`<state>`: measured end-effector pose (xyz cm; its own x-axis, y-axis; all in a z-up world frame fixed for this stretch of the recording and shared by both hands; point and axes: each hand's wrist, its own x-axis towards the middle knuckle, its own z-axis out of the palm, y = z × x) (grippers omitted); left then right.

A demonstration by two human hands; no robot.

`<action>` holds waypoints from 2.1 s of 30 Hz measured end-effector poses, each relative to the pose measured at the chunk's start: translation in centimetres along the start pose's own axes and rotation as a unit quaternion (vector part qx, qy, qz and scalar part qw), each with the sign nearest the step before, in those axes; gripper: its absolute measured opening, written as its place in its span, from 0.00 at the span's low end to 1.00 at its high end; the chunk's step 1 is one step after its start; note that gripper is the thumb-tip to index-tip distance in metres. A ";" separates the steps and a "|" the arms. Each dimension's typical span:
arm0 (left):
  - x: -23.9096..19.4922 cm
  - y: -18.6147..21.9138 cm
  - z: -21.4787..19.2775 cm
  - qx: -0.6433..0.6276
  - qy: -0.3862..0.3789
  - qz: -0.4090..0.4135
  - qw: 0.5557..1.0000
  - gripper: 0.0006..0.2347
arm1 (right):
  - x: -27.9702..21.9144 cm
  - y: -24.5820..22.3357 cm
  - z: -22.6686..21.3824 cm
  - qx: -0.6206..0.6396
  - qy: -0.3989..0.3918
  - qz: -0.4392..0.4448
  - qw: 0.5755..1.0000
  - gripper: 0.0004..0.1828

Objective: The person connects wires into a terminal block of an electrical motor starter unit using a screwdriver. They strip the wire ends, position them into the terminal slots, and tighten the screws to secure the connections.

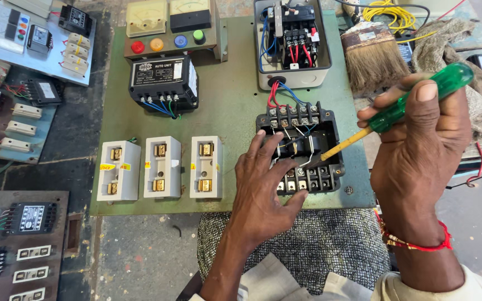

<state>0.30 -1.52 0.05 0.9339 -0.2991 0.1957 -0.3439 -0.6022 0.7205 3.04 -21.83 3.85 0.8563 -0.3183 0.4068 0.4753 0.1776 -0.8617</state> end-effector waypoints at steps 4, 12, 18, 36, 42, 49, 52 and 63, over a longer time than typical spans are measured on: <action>-0.1 0.2 0.0 0.017 0.013 0.014 1.000 0.22 | 0.1 -0.3 0.2 -0.019 0.019 0.006 1.000 0.17; 0.9 2.1 0.9 0.115 0.038 0.111 0.986 0.24 | 1.8 0.0 -3.1 -0.054 0.071 0.031 0.996 0.19; 2.0 4.2 2.1 0.093 0.034 0.156 0.983 0.23 | 8.8 -1.4 -8.3 -0.170 0.077 0.031 0.982 0.16; 9.9 7.0 10.6 0.252 -0.163 0.150 0.942 0.30 | 11.5 8.2 -9.6 -0.466 -0.215 0.077 0.855 0.19; 11.2 7.4 10.3 0.319 -0.233 0.122 0.911 0.32 | 10.3 4.9 -13.6 -0.585 -0.222 -0.005 0.780 0.13; 11.2 7.2 10.6 0.322 -0.222 0.127 0.912 0.32 | 9.7 5.6 -13.3 -0.653 -0.311 -0.062 0.688 0.17; 11.3 7.0 10.6 0.321 -0.225 0.132 0.910 0.31 | 9.8 5.9 -12.7 -0.675 -0.321 -0.041 0.663 0.15; 11.3 5.5 9.8 0.031 -0.062 0.125 0.990 0.19 | 7.6 4.8 -13.8 -0.485 -0.262 -0.032 0.834 0.14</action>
<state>8.00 -15.41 -0.30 0.8011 -0.5308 0.2764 -0.5715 -0.5415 0.6165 8.98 -36.23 -1.37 0.9271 0.1965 0.3192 0.3535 -0.7415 -0.5703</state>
